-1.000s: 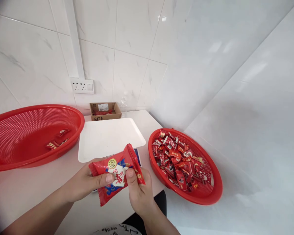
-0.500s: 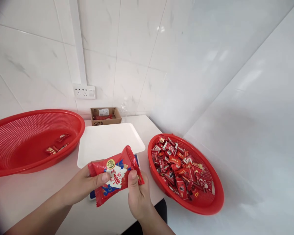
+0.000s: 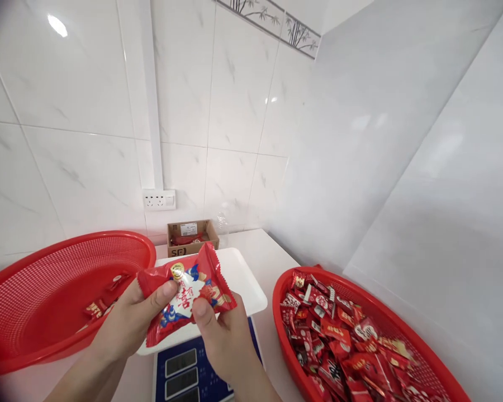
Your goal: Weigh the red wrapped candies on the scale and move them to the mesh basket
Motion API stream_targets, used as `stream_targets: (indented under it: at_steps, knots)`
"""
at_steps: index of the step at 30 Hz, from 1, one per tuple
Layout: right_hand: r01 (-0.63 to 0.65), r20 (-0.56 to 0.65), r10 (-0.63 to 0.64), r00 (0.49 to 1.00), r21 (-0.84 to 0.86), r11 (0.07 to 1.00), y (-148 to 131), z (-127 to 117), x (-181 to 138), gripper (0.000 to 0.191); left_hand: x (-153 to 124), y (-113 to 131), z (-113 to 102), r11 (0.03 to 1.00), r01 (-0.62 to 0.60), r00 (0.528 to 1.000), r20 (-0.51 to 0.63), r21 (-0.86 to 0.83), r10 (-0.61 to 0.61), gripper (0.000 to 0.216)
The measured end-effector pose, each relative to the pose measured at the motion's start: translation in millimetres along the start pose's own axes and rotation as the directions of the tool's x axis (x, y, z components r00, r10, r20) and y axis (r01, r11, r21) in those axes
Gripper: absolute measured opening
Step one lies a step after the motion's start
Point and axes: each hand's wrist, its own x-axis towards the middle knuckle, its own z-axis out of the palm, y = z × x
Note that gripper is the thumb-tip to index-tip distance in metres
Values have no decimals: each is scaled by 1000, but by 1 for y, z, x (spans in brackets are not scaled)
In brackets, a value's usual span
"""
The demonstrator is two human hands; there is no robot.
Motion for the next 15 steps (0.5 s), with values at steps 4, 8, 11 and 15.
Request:
stream_targets:
  at_steps: [4, 8, 11, 15]
  knots:
    - [49, -116, -55, 992, -52, 997, 20, -1, 23, 44, 20, -4, -2, 994, -78, 997, 19, 73, 77, 58]
    - [22, -311, -48, 949, -86, 996, 46, -5, 38, 52, 28, -13, -2, 949, -159, 987, 69, 272, 146, 45]
    - [-22, -236, 7, 972, -59, 998, 53, -7, 41, 52, 27, -20, -3, 929, -144, 987, -20, 340, 160, 37]
    - [63, -72, -69, 995, -80, 995, 48, -11, 41, 49, 23, -30, -5, 947, -139, 978, -110, 290, 177, 35]
